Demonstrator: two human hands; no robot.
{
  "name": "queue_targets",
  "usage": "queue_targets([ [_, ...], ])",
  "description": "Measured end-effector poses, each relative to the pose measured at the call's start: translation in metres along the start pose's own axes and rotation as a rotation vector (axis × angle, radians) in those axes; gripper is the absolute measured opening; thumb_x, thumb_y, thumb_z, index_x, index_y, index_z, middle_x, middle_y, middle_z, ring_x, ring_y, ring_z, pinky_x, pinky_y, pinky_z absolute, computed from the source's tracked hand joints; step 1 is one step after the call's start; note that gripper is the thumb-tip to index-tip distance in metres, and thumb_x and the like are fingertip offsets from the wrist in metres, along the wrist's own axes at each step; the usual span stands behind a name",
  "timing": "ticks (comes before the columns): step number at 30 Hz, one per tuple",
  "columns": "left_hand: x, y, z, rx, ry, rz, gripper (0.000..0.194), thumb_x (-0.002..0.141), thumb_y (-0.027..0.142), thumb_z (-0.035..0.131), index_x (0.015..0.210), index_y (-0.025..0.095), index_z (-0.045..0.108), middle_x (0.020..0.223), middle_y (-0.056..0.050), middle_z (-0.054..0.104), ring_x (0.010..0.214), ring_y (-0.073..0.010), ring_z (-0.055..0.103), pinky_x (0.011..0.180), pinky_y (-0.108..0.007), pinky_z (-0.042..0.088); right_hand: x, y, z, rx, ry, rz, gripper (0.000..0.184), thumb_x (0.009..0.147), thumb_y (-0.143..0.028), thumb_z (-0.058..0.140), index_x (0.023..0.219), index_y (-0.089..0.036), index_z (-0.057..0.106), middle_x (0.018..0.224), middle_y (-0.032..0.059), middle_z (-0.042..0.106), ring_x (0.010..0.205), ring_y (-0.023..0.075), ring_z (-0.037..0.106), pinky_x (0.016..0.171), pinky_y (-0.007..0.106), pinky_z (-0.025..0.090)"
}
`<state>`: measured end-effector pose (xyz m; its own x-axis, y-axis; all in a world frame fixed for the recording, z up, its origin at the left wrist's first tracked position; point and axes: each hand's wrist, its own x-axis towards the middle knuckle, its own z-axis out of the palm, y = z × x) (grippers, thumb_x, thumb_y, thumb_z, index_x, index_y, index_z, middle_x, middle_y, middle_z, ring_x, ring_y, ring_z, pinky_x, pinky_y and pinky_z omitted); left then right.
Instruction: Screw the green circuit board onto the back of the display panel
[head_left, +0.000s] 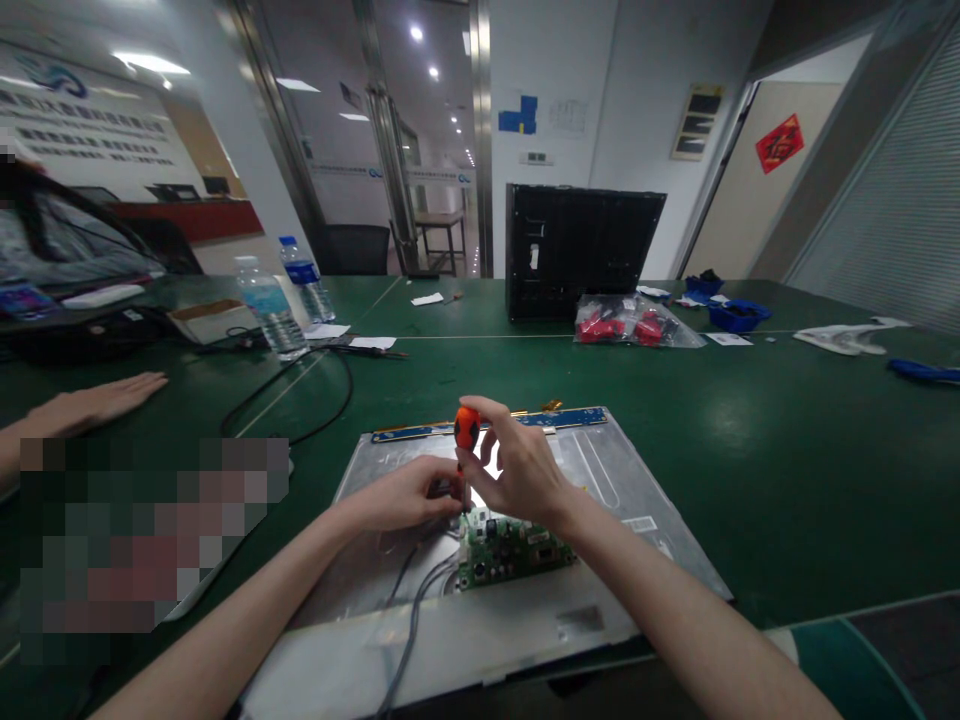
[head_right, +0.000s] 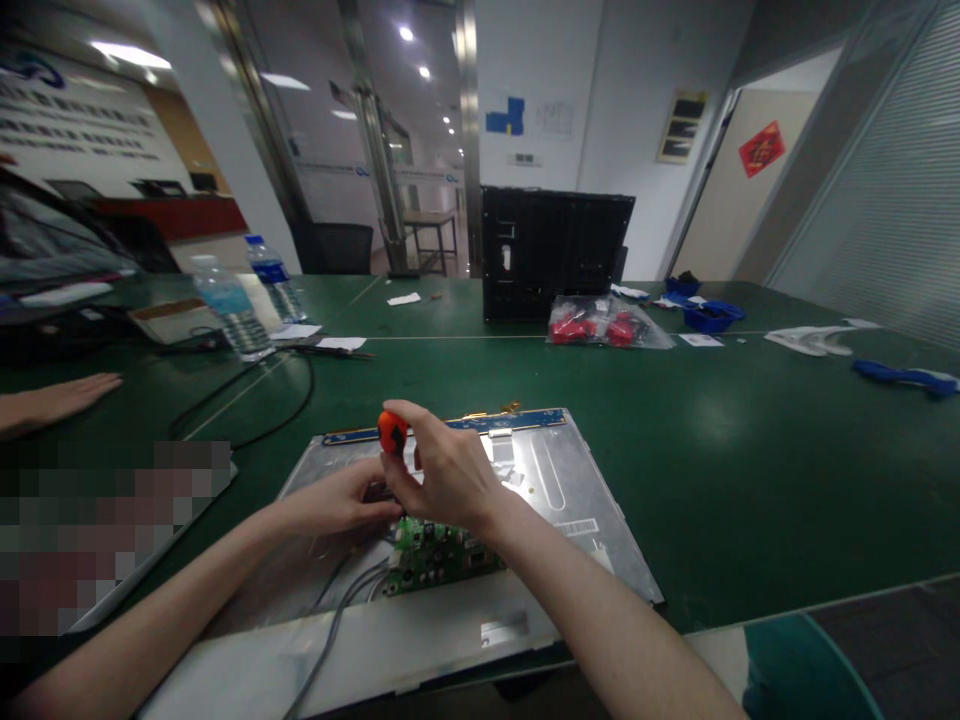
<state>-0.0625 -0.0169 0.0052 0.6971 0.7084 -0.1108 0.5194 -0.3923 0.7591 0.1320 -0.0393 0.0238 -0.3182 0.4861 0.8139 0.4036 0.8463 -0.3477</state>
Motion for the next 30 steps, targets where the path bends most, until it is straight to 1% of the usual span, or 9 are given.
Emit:
queue_targets([
  [3, 0.001, -0.003, 0.000, 0.012, -0.009, -0.015, 0.015, 0.077, 0.030, 0.058, 0.084, 0.018, 0.063, 0.083, -0.002, 0.066, 0.080, -0.0224, 0.061, 0.077, -0.033, 0.049, -0.001, 0.001, 0.001, -0.012, 0.000, 0.017, 0.040, 0.092, -0.026, 0.050, 0.129, -0.018, 0.037, 0.086, 0.0019, 0.066, 0.050, 0.0086, 0.056, 0.043, 0.020, 0.039],
  [7, 0.001, -0.005, -0.001, 0.048, -0.024, -0.035, 0.017, 0.078, 0.032, 0.058, 0.086, 0.018, 0.065, 0.083, -0.003, 0.067, 0.082, -0.0230, 0.061, 0.078, -0.034, 0.050, -0.002, 0.004, 0.002, -0.033, -0.001, 0.014, 0.040, 0.094, -0.029, 0.051, 0.129, -0.018, 0.035, 0.088, 0.0025, 0.067, 0.051, 0.0088, 0.056, 0.046, 0.022, 0.041],
  [12, 0.000, 0.003, -0.002, 0.077, -0.005, -0.027, 0.016, 0.078, 0.031, 0.058, 0.082, 0.018, 0.065, 0.086, -0.003, 0.067, 0.082, -0.0223, 0.061, 0.078, -0.033, 0.049, -0.001, 0.006, 0.002, -0.052, 0.005, -0.003, 0.039, 0.097, -0.036, 0.053, 0.127, -0.019, 0.037, 0.088, 0.0021, 0.067, 0.055, 0.0093, 0.059, 0.049, 0.021, 0.043],
  [16, 0.000, 0.007, -0.003, 0.066, -0.010, -0.016, 0.015, 0.077, 0.031, 0.058, 0.081, 0.018, 0.066, 0.091, -0.003, 0.068, 0.081, -0.0212, 0.061, 0.078, -0.031, 0.049, -0.001, 0.006, 0.003, -0.041, 0.034, -0.026, 0.039, 0.096, -0.039, 0.057, 0.126, -0.019, 0.040, 0.093, 0.0032, 0.066, 0.059, 0.0097, 0.061, 0.049, 0.021, 0.044],
  [22, 0.000, 0.002, -0.001, 0.036, 0.006, -0.027, 0.015, 0.077, 0.031, 0.058, 0.080, 0.018, 0.064, 0.081, -0.002, 0.066, 0.078, -0.0212, 0.061, 0.074, -0.031, 0.048, 0.001, 0.003, 0.000, -0.058, 0.033, -0.025, 0.037, 0.097, -0.034, 0.054, 0.128, -0.019, 0.043, 0.095, 0.0045, 0.064, 0.061, 0.0106, 0.059, 0.051, 0.023, 0.047],
  [27, 0.000, -0.001, 0.000, 0.014, 0.010, -0.028, 0.016, 0.076, 0.030, 0.059, 0.084, 0.018, 0.064, 0.081, -0.002, 0.066, 0.078, -0.0210, 0.060, 0.074, -0.031, 0.049, 0.001, 0.000, -0.001, -0.044, -0.002, -0.037, 0.042, 0.096, -0.026, 0.049, 0.136, -0.016, 0.038, 0.098, 0.0065, 0.065, 0.061, 0.0110, 0.058, 0.051, 0.024, 0.048],
  [30, 0.001, -0.001, 0.000, 0.024, 0.003, -0.027, 0.017, 0.076, 0.031, 0.058, 0.084, 0.017, 0.065, 0.083, -0.003, 0.066, 0.080, -0.0217, 0.061, 0.074, -0.031, 0.049, 0.001, 0.000, 0.000, -0.020, 0.010, -0.049, 0.042, 0.095, -0.025, 0.050, 0.134, -0.016, 0.039, 0.097, 0.0055, 0.065, 0.061, 0.0107, 0.058, 0.053, 0.024, 0.048],
])
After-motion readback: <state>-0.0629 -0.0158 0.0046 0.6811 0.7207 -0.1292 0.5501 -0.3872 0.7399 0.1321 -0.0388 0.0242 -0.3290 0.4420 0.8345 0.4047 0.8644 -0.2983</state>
